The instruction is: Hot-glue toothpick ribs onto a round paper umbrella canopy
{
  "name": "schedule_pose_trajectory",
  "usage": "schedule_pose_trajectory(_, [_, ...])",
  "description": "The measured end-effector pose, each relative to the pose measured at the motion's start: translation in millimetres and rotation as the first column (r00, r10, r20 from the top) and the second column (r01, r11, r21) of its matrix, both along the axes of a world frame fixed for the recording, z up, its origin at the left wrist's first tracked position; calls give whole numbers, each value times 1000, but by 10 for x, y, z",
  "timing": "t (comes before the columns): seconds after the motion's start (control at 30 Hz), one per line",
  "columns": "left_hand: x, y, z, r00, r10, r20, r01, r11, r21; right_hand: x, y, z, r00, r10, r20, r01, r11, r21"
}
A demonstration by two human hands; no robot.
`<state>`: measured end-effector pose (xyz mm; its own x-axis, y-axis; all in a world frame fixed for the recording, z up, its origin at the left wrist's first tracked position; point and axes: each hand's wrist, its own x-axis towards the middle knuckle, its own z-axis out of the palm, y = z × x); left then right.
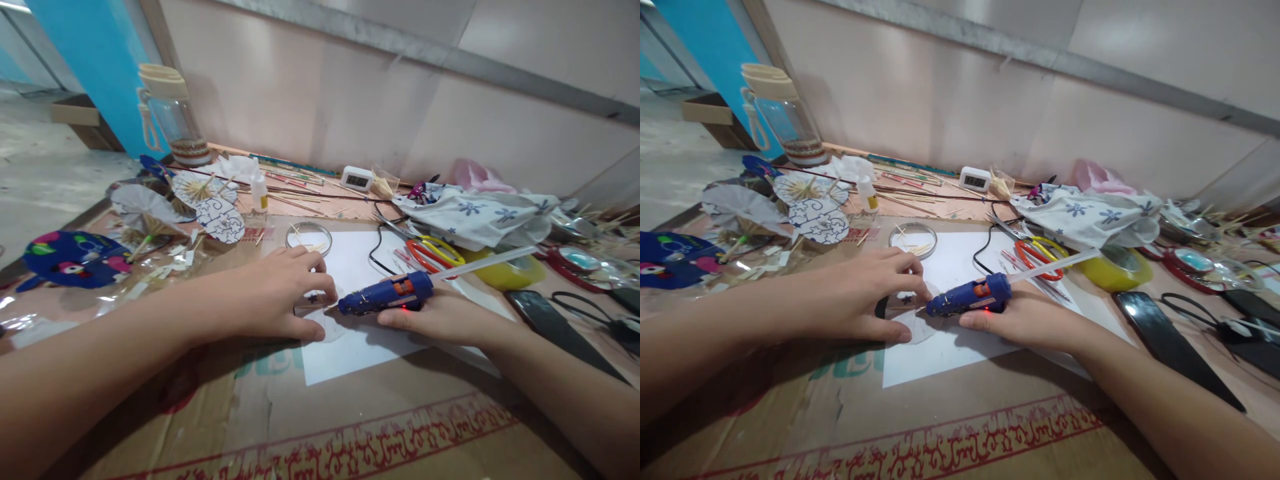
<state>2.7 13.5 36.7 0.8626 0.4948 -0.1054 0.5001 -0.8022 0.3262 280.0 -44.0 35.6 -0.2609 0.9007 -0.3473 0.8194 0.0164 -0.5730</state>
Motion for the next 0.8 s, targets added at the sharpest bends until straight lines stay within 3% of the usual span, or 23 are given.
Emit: schedule_pose_trajectory(0.8, [1, -1, -10, 1000, -7, 13, 7, 1000, 14, 30, -7, 7, 997, 37, -61, -39, 999, -32])
